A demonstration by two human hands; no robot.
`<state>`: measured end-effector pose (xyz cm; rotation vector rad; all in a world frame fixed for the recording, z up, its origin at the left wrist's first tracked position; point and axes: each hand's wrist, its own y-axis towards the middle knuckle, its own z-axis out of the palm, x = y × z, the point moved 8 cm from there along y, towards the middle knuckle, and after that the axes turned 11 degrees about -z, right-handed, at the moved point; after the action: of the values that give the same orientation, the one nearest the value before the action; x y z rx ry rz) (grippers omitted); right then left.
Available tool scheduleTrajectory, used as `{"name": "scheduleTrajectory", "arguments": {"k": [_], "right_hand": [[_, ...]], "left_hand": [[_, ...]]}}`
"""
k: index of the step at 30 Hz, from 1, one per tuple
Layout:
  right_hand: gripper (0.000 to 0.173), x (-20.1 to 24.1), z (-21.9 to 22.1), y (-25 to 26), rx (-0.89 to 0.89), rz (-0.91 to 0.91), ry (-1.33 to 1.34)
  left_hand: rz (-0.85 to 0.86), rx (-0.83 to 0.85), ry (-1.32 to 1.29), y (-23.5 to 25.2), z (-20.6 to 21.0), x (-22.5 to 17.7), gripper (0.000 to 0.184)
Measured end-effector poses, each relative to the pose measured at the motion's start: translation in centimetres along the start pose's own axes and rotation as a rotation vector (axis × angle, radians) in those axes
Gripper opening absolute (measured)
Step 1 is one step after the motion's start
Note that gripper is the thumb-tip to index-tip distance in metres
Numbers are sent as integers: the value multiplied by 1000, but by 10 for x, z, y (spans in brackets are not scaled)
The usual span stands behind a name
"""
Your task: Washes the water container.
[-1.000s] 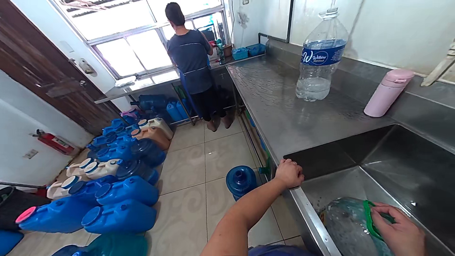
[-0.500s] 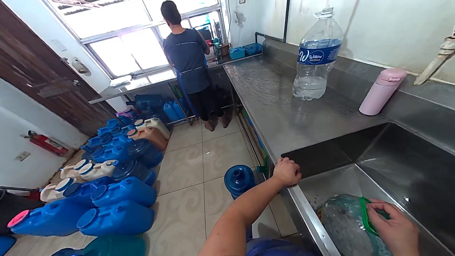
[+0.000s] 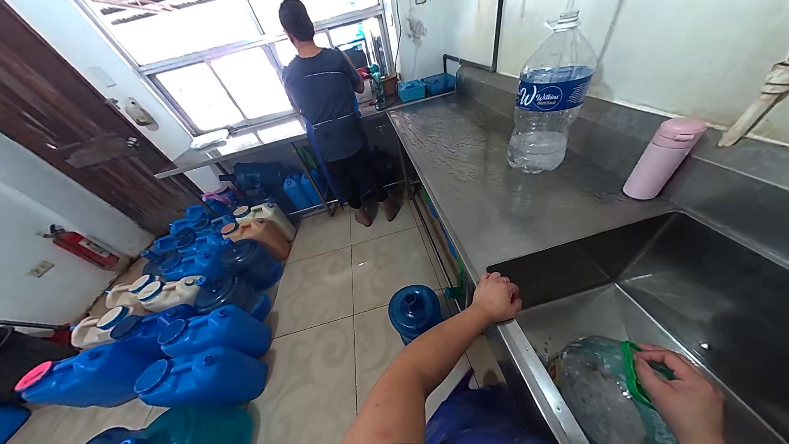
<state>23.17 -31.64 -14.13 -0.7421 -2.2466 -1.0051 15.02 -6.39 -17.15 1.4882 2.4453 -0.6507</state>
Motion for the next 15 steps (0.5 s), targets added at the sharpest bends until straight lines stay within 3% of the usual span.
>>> {"name": "scheduleTrajectory", "arguments": {"k": [15], "right_hand": [[20, 0, 0, -1, -22, -29, 12]], "left_hand": [[-4, -25, -13, -1, -1, 1, 31]]}}
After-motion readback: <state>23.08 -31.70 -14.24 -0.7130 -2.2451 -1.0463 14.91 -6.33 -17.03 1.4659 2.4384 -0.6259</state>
